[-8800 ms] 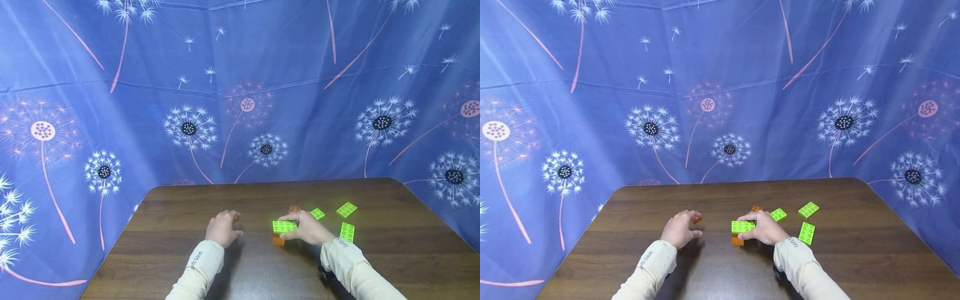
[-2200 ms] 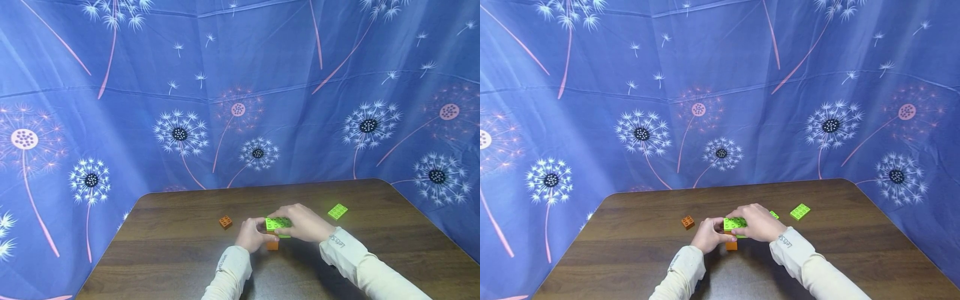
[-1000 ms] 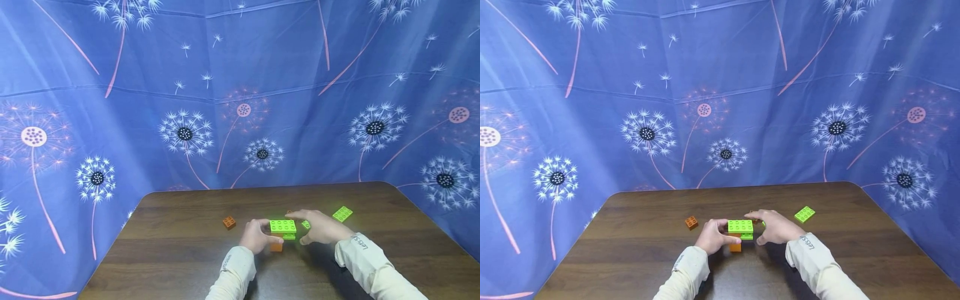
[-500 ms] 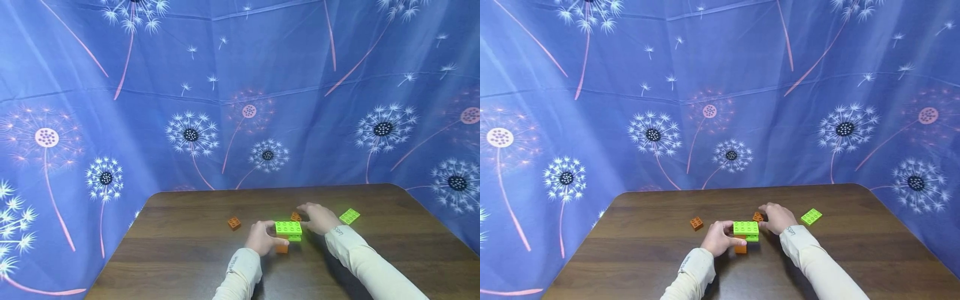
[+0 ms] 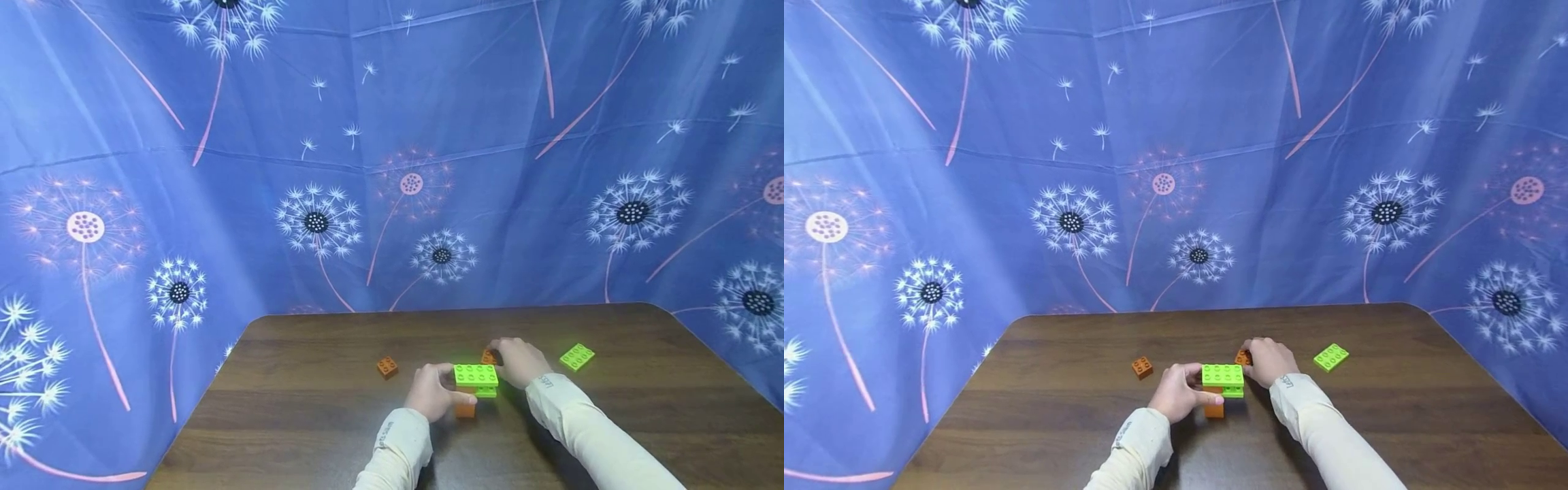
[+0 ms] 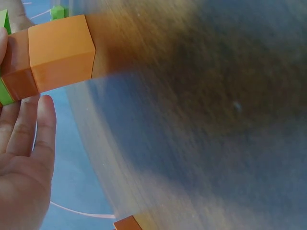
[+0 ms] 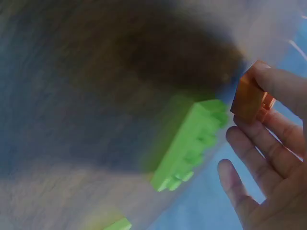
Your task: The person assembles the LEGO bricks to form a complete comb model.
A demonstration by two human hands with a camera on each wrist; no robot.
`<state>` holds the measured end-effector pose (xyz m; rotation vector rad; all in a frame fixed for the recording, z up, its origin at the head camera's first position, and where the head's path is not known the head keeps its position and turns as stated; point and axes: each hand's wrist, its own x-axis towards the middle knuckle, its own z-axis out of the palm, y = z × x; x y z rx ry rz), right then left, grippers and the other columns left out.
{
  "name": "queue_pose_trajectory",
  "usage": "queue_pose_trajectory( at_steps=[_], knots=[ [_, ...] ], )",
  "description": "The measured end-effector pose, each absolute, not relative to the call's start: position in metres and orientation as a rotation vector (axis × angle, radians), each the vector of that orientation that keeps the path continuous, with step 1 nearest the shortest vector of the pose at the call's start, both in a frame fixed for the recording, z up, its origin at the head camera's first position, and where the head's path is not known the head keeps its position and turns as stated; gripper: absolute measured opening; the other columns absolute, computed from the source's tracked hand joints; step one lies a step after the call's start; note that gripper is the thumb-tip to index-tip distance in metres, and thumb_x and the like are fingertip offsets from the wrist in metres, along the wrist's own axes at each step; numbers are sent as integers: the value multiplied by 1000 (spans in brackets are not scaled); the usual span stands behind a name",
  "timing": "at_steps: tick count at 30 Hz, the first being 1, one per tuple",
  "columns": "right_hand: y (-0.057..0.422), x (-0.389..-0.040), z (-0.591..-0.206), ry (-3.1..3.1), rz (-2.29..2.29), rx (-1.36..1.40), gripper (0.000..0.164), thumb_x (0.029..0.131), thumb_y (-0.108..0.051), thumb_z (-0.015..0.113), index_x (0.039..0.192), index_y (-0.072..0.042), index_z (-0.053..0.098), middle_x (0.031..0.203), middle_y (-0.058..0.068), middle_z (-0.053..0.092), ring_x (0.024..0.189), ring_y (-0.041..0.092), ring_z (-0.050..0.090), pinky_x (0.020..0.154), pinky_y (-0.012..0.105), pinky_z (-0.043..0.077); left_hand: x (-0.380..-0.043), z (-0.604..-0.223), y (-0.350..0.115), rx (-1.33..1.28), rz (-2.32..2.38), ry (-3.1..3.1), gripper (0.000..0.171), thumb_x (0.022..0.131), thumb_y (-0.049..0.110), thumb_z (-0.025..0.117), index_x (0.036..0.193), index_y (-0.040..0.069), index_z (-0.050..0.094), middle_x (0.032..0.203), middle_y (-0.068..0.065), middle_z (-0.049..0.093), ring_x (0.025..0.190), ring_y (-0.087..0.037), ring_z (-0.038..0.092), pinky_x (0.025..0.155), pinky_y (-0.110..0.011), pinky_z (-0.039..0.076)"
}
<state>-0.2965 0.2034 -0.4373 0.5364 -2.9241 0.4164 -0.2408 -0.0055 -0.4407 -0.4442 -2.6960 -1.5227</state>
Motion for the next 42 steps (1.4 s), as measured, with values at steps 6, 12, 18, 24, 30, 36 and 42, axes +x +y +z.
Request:
queue_pose_trajectory(
  at_steps=[6, 12, 18, 24, 30, 36, 42],
  knots=[
    [210, -287, -415, -2884, 686, 577, 40, 86, -10, 80, 121, 2, 69, 108, 15, 73, 98, 35, 69, 85, 55, 55, -241, -441, -6, -449, -1533, -2699, 42, 71, 14, 93, 109, 5, 76, 94, -2, 77, 80, -10, 69, 77, -30, 56],
    [211, -272, -391, -2784, 769, 703, 45, 89, -13, 77, 130, 2, 64, 123, 20, 69, 111, 40, 66, 95, 59, 50, -242, -440, -7, -443, -1524, -2704, 44, 71, 15, 93, 110, 3, 75, 97, -6, 77, 84, -18, 70, 79, -32, 56],
    [206, -253, -366, -2720, 821, 826, 45, 90, -16, 77, 130, -1, 65, 122, 14, 70, 111, 36, 66, 96, 58, 50, -243, -438, -9, -463, -1577, -2699, 40, 73, 12, 92, 109, 5, 76, 93, -1, 76, 78, -10, 68, 74, -30, 56],
    [192, -241, -355, -2693, 803, 967, 44, 90, -18, 77, 130, -5, 66, 119, 8, 71, 109, 32, 67, 94, 55, 52, -243, -437, -12, -485, -1590, -2684, 36, 73, 11, 91, 106, 5, 76, 93, -3, 77, 82, -13, 71, 79, -32, 57],
    [183, -238, -355, -2742, 738, 1048, 41, 89, -14, 77, 128, -2, 67, 114, 4, 72, 104, 24, 68, 93, 50, 53, -242, -438, -12, -481, -1553, -2730, 41, 75, 15, 91, 111, 5, 76, 96, -4, 77, 81, -13, 70, 78, -35, 58],
    [177, -239, -352, -2802, 573, 1073, 37, 90, -21, 77, 123, -6, 71, 110, 1, 72, 98, 21, 66, 89, 48, 52, -242, -437, -12, -468, -1538, -2750, 44, 75, 16, 91, 114, 6, 75, 101, -5, 77, 86, -16, 70, 82, -39, 57],
    [174, -241, -346, -2803, 551, 1118, 35, 86, -18, 81, 117, -5, 73, 104, 2, 75, 91, 19, 69, 80, 37, 56, -242, -435, -12, -478, -1509, -2758, 43, 75, 17, 91, 113, 5, 75, 104, -6, 77, 90, -18, 70, 84, -40, 57]
  ],
)
